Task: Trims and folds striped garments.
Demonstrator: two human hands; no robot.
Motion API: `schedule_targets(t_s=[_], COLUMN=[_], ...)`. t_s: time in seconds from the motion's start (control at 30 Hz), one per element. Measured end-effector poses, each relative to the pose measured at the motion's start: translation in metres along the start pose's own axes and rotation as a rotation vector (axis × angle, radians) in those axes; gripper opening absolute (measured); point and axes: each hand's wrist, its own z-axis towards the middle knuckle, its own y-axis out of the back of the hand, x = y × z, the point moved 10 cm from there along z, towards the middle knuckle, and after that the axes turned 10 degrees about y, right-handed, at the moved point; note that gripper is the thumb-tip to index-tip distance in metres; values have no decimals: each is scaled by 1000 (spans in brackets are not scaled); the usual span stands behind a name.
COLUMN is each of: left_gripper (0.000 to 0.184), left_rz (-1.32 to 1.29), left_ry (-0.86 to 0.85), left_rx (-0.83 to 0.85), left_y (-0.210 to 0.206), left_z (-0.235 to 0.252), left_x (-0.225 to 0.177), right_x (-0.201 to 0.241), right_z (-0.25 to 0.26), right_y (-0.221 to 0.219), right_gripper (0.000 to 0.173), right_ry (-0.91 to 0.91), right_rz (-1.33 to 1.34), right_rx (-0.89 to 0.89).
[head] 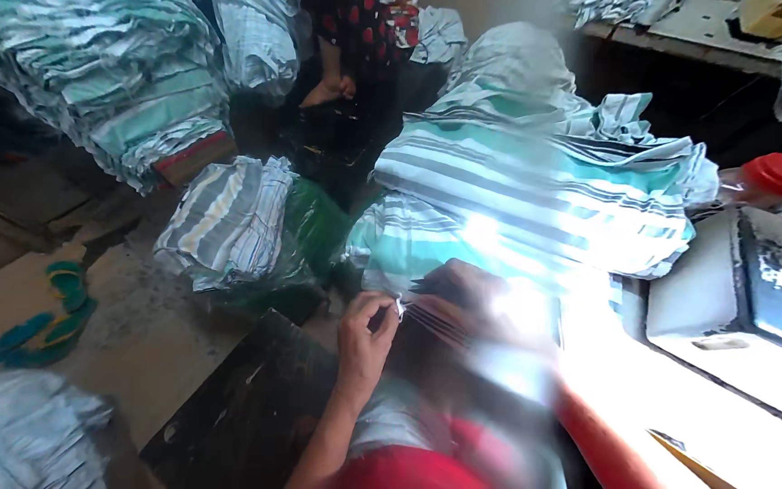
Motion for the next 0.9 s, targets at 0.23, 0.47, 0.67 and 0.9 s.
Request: schedule_targets(t_s=[0.23,0.47,0.67,0.9], left_gripper=[14,13,13,38], left_rz=[-59,-71,105,478], left_ry=[-17,-33,-62,44], left_rx=[-21,-21,240,182], left_y=[-1,-4,-11,15], left_z=[-2,-5,-8,3], left_x=[-5,-4,2,18], right_x=[18,25,12,-19], right_z=[1,-2,-5,-19], right_y=[0,-9,4,24], right_gripper=[28,24,33,25], right_ry=[105,213,97,-199], right_rz=[-151,-213,-100,-16], right_rx=[23,-79,-118,112])
